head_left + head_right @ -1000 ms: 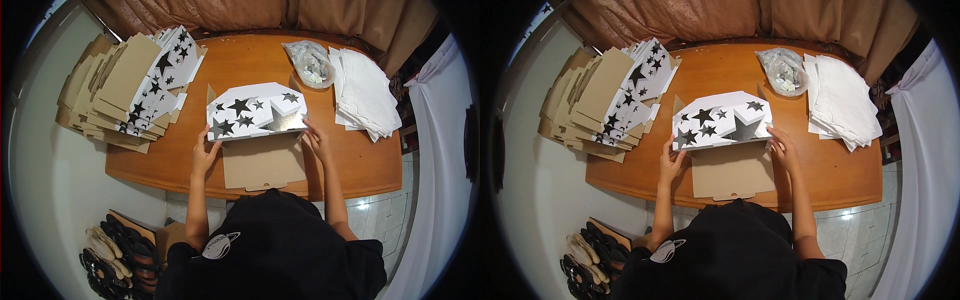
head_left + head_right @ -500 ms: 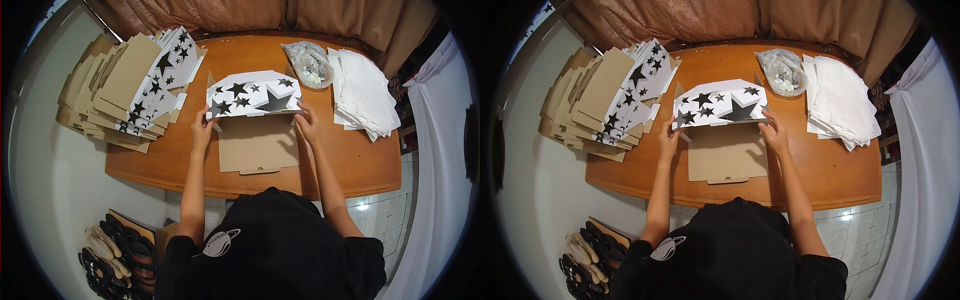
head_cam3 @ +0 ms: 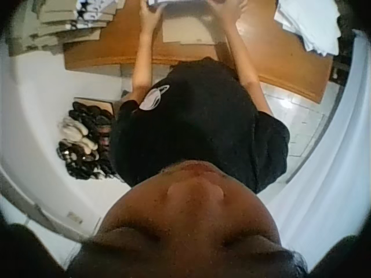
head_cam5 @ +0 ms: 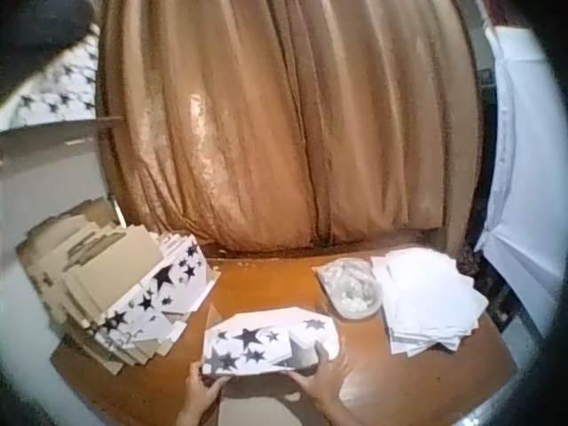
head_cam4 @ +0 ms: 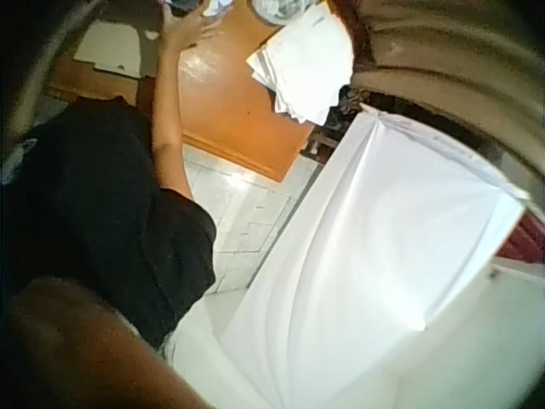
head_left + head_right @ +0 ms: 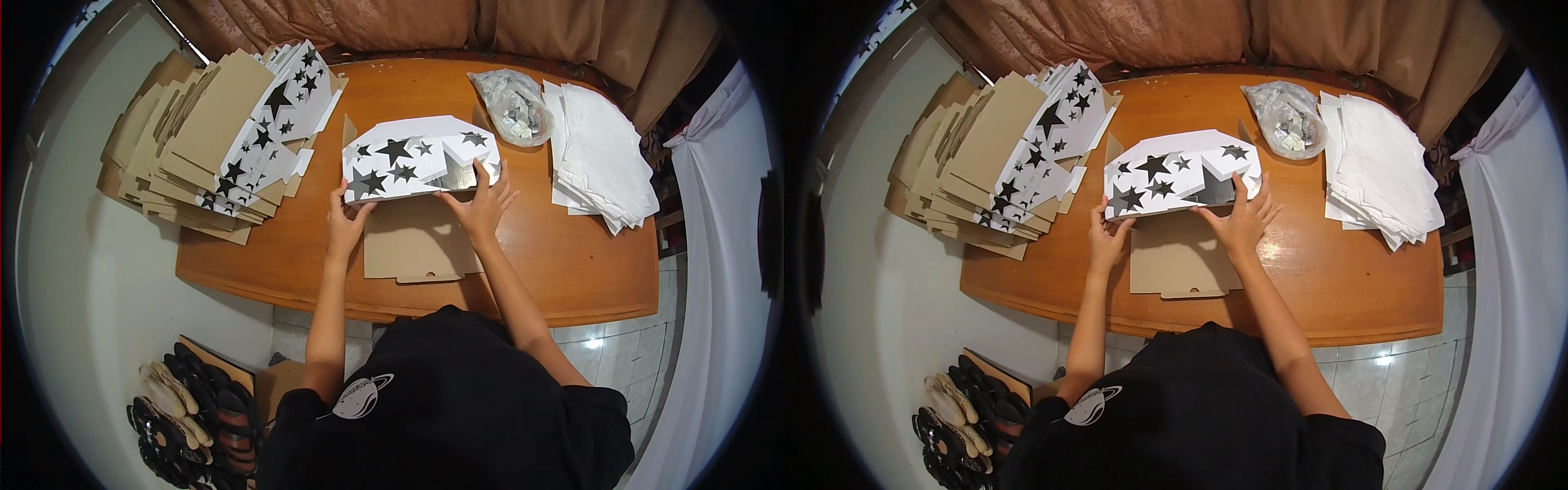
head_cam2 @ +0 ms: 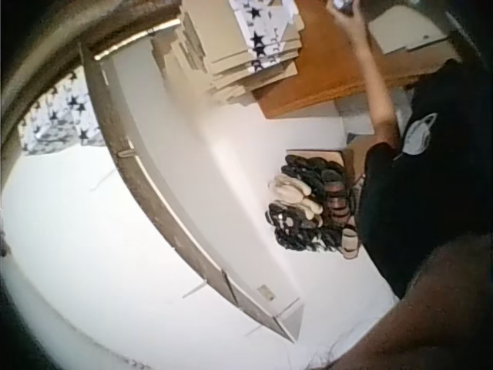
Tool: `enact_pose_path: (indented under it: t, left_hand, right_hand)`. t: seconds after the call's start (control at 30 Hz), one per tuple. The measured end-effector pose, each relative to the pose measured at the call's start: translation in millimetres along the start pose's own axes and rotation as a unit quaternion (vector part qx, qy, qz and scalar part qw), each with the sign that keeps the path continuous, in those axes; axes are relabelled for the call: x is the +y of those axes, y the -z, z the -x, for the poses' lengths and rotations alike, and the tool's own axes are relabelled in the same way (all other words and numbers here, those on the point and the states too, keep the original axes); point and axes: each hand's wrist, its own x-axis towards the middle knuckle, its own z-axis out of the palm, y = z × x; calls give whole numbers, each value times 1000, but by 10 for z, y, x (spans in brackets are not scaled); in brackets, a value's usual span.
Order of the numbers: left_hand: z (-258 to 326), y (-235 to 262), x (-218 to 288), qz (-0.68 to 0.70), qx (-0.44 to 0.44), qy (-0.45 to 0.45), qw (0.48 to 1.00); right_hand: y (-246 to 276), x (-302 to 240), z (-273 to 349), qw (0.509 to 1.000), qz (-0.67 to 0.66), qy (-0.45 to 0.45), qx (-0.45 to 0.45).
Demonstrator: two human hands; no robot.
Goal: The person is assembling cardboard shoe boxes from flat sheets and stacking them on a shelf.
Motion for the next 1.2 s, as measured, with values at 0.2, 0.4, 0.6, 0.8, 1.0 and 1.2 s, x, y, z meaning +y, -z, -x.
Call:
enact_pose_path:
  t: [0.2,0.4,0.6,0.8,1.0,1.2]
  left_hand:
    - [436,-64,-81,-102,112,34,988]
    - [1110,-69,-353,-72,155,-91,981]
    - [1271,-93,-139,-297,-1,104,949]
    - [1315,-165,-175,-308,50,-16,950]
    - [1274,-199,-17,-353,53,126,926]
    - [894,-196,471,-262,12,338,904]
  right_hand:
    - [52,85,309,989,-136,53,28]
    - [76,605,900,967,-231,105,6]
    - [113,924,1078,953,-296,-3,-66]
    - [203,993,996,951,-295,-47,-79]
    - [474,1076,695,912,-356,-126,-160]
    - [633,1003,408,894,-306,-183,-271]
